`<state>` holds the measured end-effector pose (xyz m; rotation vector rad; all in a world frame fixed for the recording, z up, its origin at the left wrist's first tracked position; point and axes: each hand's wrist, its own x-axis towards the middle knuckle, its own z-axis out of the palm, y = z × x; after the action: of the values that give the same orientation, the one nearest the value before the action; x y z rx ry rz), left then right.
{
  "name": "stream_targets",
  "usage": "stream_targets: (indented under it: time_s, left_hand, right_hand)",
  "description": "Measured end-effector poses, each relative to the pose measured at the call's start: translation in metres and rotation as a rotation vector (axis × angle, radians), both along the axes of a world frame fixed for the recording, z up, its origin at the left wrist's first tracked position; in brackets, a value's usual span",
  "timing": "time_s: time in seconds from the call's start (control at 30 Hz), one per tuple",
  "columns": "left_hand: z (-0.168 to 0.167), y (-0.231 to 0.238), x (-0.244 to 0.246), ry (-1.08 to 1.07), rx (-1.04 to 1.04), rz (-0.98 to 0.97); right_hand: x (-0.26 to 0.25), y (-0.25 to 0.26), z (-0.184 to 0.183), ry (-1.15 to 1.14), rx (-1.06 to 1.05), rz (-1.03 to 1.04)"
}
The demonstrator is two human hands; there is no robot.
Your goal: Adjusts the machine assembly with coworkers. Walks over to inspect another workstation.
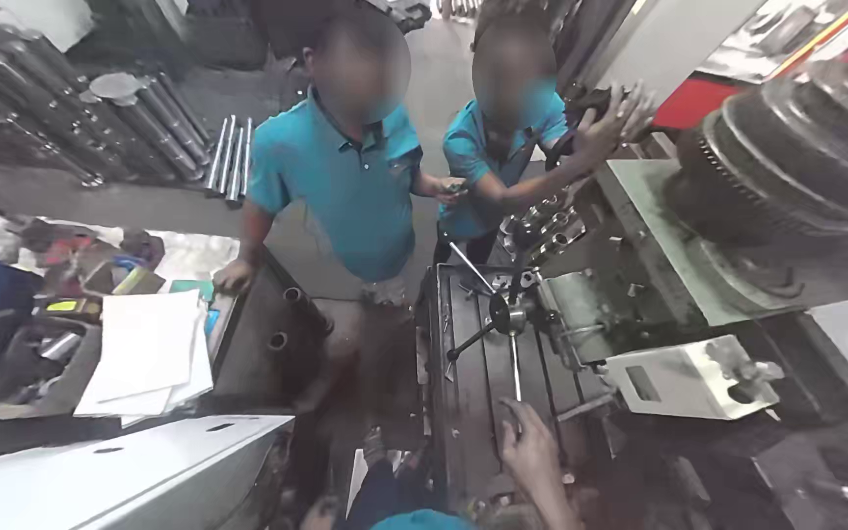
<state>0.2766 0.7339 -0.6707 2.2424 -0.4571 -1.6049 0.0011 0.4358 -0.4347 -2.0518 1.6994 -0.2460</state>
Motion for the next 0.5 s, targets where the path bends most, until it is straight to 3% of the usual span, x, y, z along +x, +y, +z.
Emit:
stream_targets:
  time_s: [0.07, 0.13, 0.23, 0.33, 0.5]
  left_hand:
    - [-0.025, -0.019, 0.014, -0.026, 0.022, 0.115]
    - [-0.021, -0.053, 0.027, -0.069, 0.017, 0.151]
    - [-0.002, -0.102, 0.036, -0.052, -0.076, 0.056]
    - [0.006, -0.113, 0.038, 0.018, -0.072, -0.144]
    - [0.000, -0.144, 0.057, 0.015, -0.074, -0.142]
  right_hand:
    - [-0.005, 0.001, -0.002, -0.017, 0.012, -0.004]
    - [-0.002, -0.001, -0.002, -0.043, 0.026, -0.009]
    - [0.001, -0.005, 0.003, -0.079, 0.054, -0.048]
    - [-0.005, 0.005, 0.002, -0.054, 0.084, -0.047]
    - [-0.001, 0.001, -0.002, -0.128, 0.054, -0.099]
